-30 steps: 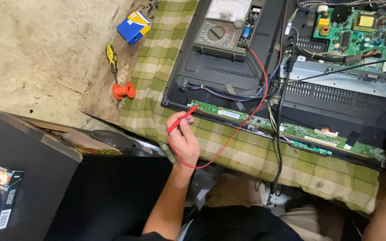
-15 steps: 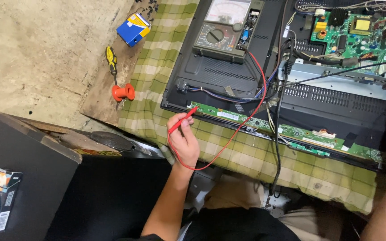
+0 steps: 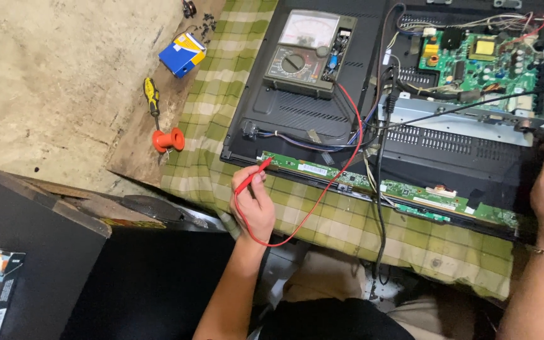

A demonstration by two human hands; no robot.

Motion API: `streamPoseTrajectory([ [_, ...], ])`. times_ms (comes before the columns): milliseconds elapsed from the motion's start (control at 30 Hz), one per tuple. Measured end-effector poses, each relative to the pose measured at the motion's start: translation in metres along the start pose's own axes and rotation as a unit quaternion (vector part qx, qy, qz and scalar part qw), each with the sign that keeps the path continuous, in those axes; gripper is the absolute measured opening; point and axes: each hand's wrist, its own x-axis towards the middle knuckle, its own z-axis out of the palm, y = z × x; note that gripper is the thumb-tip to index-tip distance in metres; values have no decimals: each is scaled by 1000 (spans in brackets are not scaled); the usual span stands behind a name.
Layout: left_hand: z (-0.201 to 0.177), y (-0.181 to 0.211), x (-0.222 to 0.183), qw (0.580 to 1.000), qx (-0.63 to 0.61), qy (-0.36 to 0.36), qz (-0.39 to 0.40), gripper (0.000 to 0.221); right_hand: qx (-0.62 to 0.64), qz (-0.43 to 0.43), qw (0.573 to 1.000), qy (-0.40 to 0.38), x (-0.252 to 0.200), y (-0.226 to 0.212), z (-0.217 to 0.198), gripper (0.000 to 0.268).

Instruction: Repairing a television by testing circuit board components with a multimeter and soldering connections.

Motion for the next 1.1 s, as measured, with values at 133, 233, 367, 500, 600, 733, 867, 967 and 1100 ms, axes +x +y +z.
streamPoseTrajectory([
  [133,1,-2,0,1000,-17,8,1,15,65,43,997,12,3,-10,0,16],
  [233,-2,5,8,1000,-14,5,-1,17,99,59,993,17,5,-18,-2,15],
  [367,-13,29,55,994,-79,27,75,24,104,66,992,20,7,-27,-6,15],
  [500,-6,19,119,986,10,-161,43,19,79,57,995,23,10,-35,-11,14],
  [600,10,8,156,937,135,-321,-6,21,59,67,996,26,10,-41,-14,13],
  [733,24,14,173,868,178,-458,-72,39,-7,32,998,47,10,-44,-18,8],
  [867,41,-17,175,883,177,-434,8,53,-45,-9,997,56,9,-39,-17,7],
  [967,51,-22,176,880,238,-408,44,44,-44,-5,997,56,9,-35,-15,6],
  [1100,66,-24,178,881,283,-374,61,40,-31,20,998,54,9,-37,-15,7],
])
